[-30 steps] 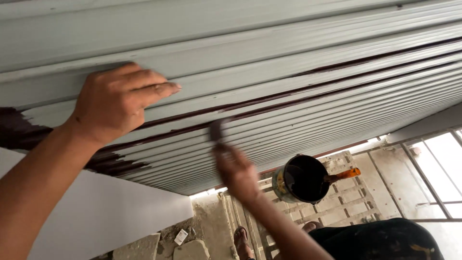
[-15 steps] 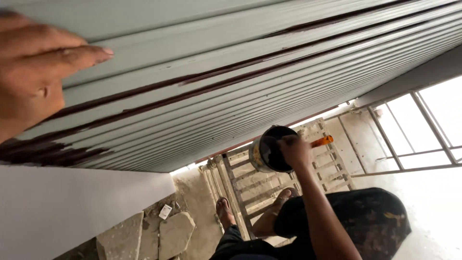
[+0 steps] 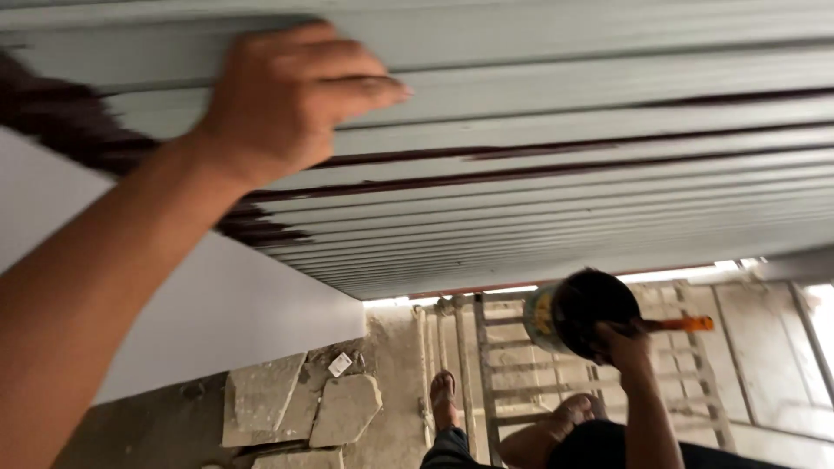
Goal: The recorder is painting individual slats of a slatted ceiling structure with dark paint using a small brush while holding a paint bucket.
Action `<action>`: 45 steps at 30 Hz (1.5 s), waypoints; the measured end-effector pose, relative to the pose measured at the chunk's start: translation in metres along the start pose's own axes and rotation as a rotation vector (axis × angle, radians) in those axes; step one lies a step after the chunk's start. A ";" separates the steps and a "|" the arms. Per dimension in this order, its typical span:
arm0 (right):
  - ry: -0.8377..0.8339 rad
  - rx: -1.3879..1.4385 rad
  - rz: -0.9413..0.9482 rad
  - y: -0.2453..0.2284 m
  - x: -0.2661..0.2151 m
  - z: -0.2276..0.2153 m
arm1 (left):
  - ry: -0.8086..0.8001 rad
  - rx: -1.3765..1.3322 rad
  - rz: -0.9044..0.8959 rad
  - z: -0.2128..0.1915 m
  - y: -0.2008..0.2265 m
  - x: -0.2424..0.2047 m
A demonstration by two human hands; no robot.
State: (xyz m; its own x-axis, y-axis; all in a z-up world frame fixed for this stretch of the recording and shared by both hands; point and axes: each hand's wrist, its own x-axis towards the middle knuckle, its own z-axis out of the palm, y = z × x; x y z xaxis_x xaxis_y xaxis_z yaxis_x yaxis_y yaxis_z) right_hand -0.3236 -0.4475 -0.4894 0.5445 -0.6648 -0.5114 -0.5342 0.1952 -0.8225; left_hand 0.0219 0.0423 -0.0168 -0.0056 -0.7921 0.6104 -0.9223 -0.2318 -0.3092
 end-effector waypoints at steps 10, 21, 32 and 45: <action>0.334 0.978 -0.056 -0.042 -0.063 0.002 | 0.022 -0.038 -0.019 0.000 0.004 0.004; -0.159 0.139 -1.081 -0.234 -0.191 0.181 | -0.008 -0.012 -0.038 -0.010 0.008 0.010; 0.485 -0.792 -1.299 -0.184 -0.142 0.220 | 0.012 -0.035 -0.054 -0.009 0.009 0.010; -0.253 -0.241 -1.560 -0.236 -0.303 0.350 | 0.060 -0.033 -0.084 0.022 0.004 0.006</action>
State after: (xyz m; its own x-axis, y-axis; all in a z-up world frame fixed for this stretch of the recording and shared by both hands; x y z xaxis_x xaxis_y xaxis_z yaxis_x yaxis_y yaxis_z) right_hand -0.1359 -0.0400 -0.2275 0.7053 0.0407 0.7078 0.5512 -0.6594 -0.5113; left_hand 0.0264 0.0242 -0.0306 0.0501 -0.7353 0.6759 -0.9326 -0.2766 -0.2318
